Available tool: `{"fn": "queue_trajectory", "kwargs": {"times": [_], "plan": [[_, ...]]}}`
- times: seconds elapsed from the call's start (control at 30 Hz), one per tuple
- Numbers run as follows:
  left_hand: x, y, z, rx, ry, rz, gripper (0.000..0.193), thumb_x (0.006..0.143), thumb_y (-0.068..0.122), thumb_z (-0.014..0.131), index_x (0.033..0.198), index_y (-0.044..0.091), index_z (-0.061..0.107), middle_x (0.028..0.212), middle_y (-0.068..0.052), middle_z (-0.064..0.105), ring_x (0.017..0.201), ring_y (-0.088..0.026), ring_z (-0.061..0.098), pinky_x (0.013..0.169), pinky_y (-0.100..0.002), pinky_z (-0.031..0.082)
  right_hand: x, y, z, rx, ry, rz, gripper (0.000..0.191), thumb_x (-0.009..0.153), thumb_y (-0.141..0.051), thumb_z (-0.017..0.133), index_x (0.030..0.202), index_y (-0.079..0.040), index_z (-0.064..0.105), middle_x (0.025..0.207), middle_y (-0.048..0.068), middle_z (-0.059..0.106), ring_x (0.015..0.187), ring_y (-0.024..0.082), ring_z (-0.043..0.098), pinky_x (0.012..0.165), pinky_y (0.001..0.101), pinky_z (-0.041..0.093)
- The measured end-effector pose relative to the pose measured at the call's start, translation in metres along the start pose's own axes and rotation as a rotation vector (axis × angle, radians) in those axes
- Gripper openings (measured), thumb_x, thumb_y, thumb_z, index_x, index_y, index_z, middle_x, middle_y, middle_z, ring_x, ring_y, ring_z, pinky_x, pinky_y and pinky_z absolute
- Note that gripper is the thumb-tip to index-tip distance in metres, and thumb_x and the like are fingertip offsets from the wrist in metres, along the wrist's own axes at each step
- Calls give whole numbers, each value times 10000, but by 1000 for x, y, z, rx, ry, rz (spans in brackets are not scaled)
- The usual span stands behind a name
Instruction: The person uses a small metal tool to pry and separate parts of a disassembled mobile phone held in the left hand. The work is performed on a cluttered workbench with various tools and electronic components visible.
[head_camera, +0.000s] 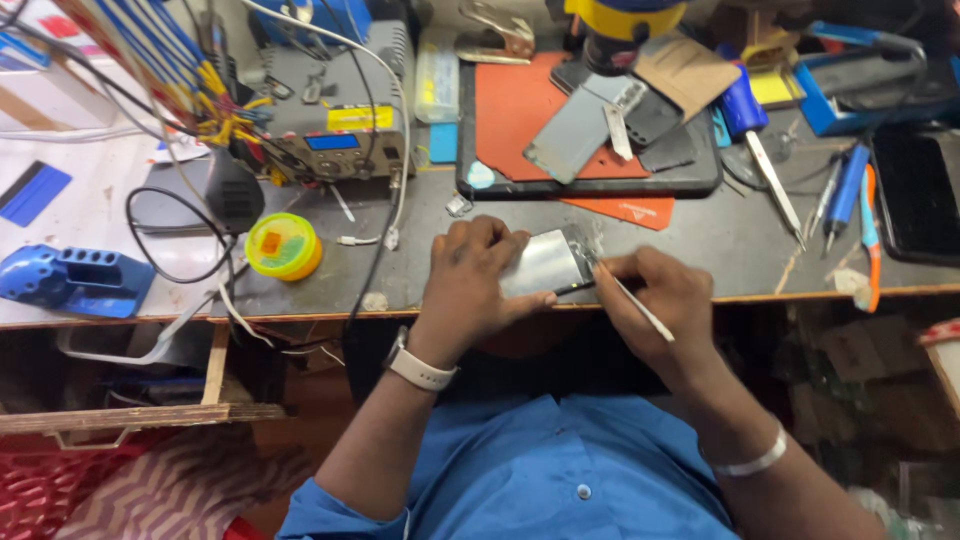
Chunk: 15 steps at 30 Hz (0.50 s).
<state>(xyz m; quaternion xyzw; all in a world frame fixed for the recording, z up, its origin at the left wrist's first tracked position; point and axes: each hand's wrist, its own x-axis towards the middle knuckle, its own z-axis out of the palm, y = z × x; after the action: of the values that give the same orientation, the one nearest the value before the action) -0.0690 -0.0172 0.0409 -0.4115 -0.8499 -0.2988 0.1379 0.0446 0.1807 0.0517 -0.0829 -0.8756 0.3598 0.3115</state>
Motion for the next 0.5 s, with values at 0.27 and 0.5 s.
{"fn": "queue_trajectory", "kwargs": {"times": [0.27, 0.5], "plan": [[2, 6, -6, -3, 36, -5, 736, 656, 609, 830, 1206, 131, 726, 1102, -51, 585, 1059, -274, 517, 905, -448, 388, 16, -4, 3, 52, -24, 1, 151, 872, -127, 767, 843, 13, 719, 804, 150, 772, 638, 151, 723, 580, 291, 546], [3, 2, -1, 6, -19, -6, 728, 672, 596, 832, 1227, 135, 731, 1114, -40, 587, 1066, -271, 514, 913, -452, 389, 7, -2, -2, 26, -21, -54, 163, 880, -126, 773, 845, 17, 704, 826, 143, 766, 679, 156, 733, 611, 294, 558]]}}
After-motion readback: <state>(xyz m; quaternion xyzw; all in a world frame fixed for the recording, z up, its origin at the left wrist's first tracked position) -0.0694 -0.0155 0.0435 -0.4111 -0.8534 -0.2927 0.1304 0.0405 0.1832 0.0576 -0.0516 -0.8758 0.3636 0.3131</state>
